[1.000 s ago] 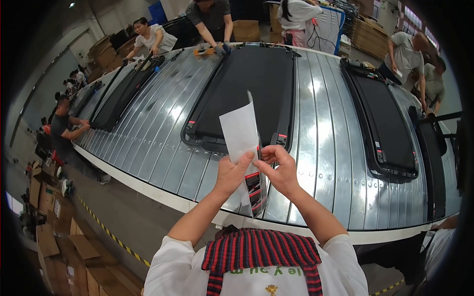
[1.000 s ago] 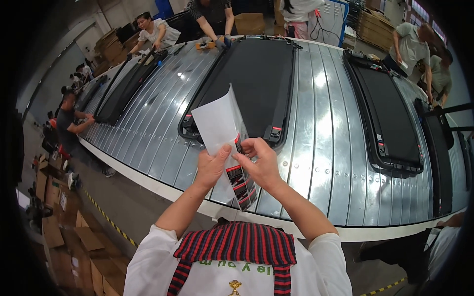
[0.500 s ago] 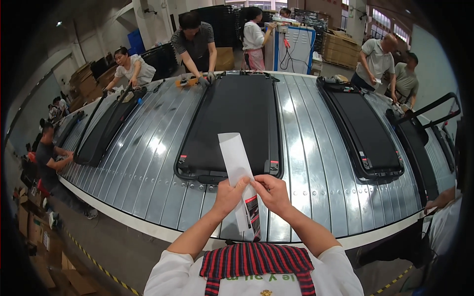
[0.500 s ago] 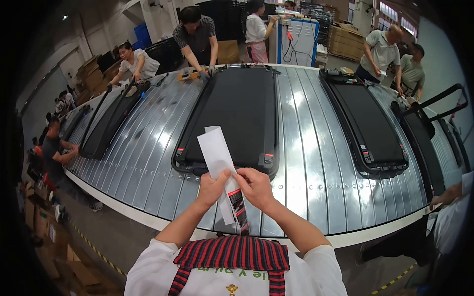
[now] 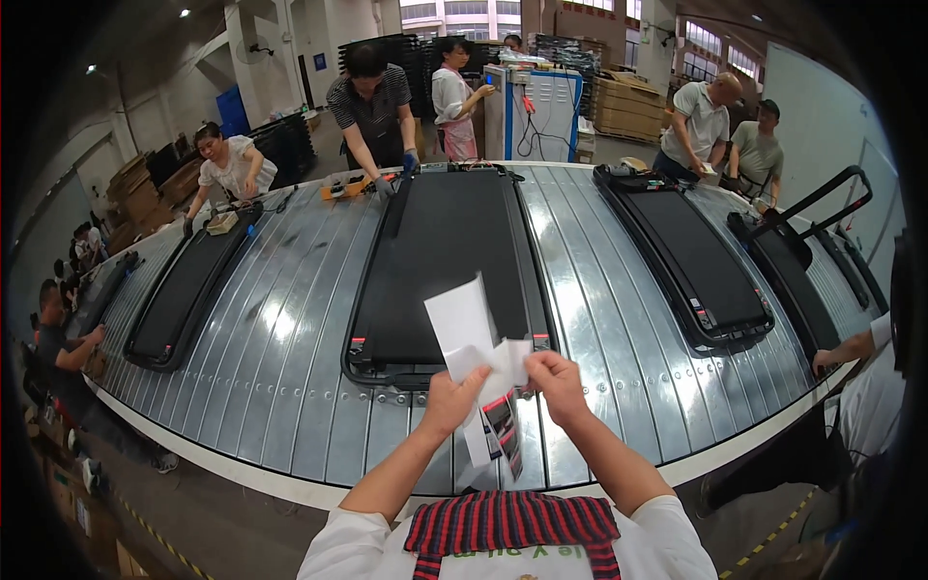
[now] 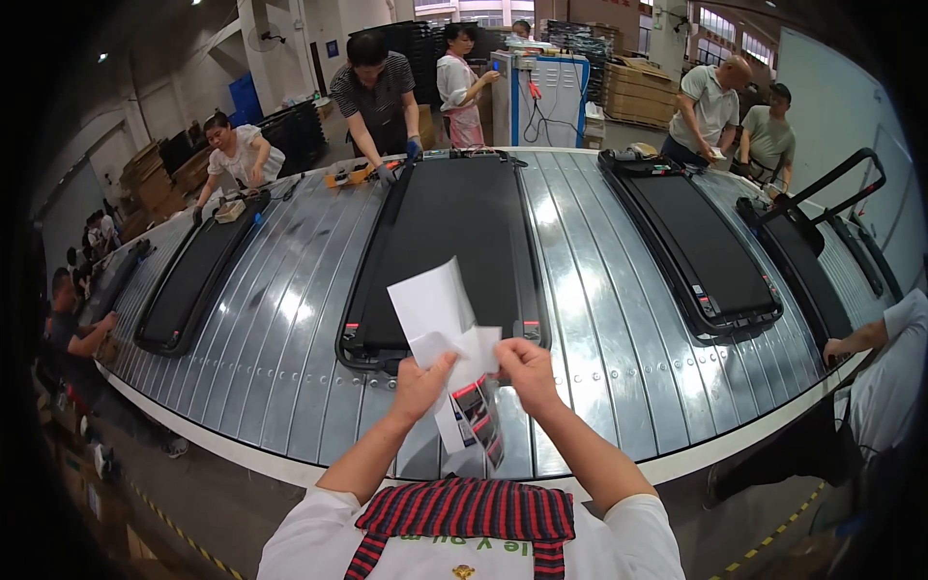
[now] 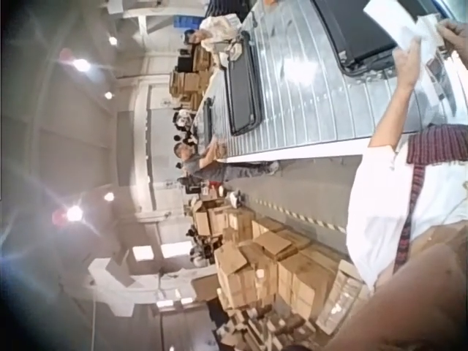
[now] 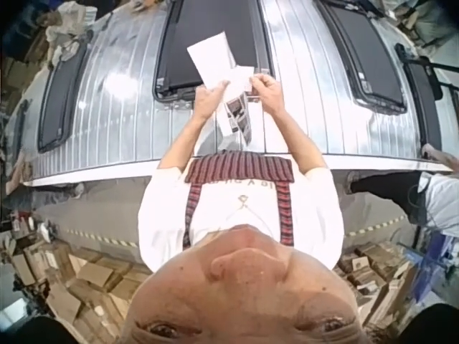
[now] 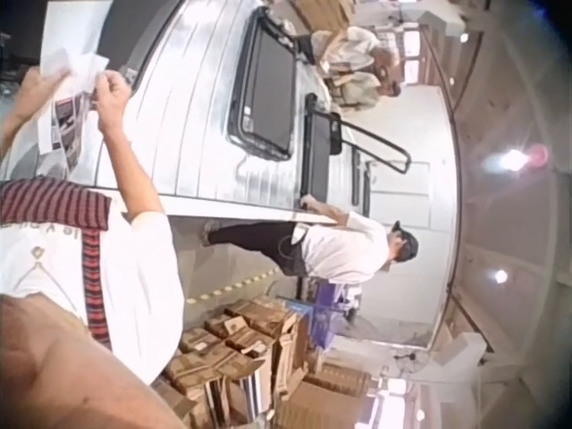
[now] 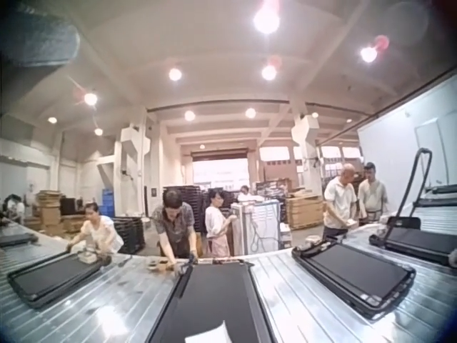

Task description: Applying informational and warning labels to treadmills on an assembly line.

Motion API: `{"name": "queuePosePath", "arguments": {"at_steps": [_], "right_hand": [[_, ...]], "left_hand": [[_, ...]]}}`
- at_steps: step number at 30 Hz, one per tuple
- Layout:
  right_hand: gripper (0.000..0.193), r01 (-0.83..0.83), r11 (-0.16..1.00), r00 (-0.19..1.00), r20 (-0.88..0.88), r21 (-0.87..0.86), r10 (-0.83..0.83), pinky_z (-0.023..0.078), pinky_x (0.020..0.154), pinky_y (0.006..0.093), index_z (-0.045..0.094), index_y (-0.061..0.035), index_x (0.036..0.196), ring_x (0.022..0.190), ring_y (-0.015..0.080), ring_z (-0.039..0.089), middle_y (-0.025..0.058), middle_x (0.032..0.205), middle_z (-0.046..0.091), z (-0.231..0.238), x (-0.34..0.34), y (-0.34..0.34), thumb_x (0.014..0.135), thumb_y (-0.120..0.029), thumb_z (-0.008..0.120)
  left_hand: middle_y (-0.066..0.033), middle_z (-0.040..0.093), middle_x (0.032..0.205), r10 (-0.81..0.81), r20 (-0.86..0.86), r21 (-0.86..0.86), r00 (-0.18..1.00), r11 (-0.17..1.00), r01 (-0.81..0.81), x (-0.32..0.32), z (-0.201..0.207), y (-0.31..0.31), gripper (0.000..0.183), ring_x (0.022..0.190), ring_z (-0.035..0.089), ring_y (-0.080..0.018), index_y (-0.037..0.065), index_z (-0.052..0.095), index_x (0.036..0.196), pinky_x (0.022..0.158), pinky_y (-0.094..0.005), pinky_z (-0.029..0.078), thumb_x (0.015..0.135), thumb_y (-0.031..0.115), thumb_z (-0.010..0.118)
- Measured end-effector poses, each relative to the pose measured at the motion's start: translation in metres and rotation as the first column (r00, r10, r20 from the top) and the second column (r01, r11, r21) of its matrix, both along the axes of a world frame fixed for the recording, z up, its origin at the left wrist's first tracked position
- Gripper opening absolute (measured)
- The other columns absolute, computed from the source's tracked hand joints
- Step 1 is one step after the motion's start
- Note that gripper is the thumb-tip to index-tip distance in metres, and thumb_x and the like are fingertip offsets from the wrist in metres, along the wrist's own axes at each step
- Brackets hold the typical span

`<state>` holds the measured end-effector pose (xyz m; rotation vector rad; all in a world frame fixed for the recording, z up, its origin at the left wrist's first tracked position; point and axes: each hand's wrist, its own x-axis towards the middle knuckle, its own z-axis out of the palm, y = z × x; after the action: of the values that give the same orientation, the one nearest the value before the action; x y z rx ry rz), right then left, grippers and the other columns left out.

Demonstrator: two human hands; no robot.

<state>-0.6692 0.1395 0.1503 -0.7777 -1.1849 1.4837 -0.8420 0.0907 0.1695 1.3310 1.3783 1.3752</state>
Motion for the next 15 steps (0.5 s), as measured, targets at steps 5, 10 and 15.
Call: {"name": "queuePosePath", "arguments": {"at_steps": [5, 10, 15], "right_hand": [[0.011, 0.378, 0.878, 0.912, 0.042, 0.295, -0.407, 0.043, 0.052, 0.0225, 0.058, 0.0001, 0.083, 0.057, 0.0093, 0.052, 0.0024, 0.068, 0.057, 0.029, -0.005, -0.006, 0.081, -0.01, 0.056], [0.008, -0.138, 0.583, 0.703, 0.494, 0.8, -0.512, 0.045, 0.059, 0.0331, 0.057, -0.0021, 0.08, 0.068, 0.0266, 0.056, 0.0114, 0.074, 0.057, 0.038, -0.041, -0.035, 0.073, -0.005, 0.059], [0.015, -0.204, 0.645, 0.738, 0.549, 0.736, -0.393, 0.045, 0.061, 0.031, 0.058, -0.0034, 0.084, 0.069, 0.0245, 0.057, 0.0095, 0.076, 0.059, 0.052, -0.039, -0.036, 0.07, -0.006, 0.063]], "left_hand": [[-0.0079, 0.062, 0.081, 0.046, 0.205, -0.044, 0.978, 0.998, -0.038, -0.02, -0.015, 0.022, 0.03, 0.075, 0.056, -0.0102, -0.006, 0.059, 0.092, 0.066, -0.0258, 0.044, 0.08, 0.022, 0.056], [-0.0044, 0.059, 0.082, -0.165, 0.237, -0.127, 0.957, 0.972, 0.199, -0.001, -0.018, 0.042, 0.028, 0.072, 0.052, -0.0097, -0.004, 0.059, 0.091, 0.065, -0.0253, 0.043, 0.08, 0.022, 0.058], [-0.0048, 0.059, 0.081, -0.258, 0.14, -0.024, 0.956, 0.964, 0.264, -0.016, -0.001, 0.036, 0.037, 0.072, 0.051, -0.0097, -0.004, 0.058, 0.091, 0.064, -0.0253, 0.043, 0.079, 0.031, 0.06]]}}
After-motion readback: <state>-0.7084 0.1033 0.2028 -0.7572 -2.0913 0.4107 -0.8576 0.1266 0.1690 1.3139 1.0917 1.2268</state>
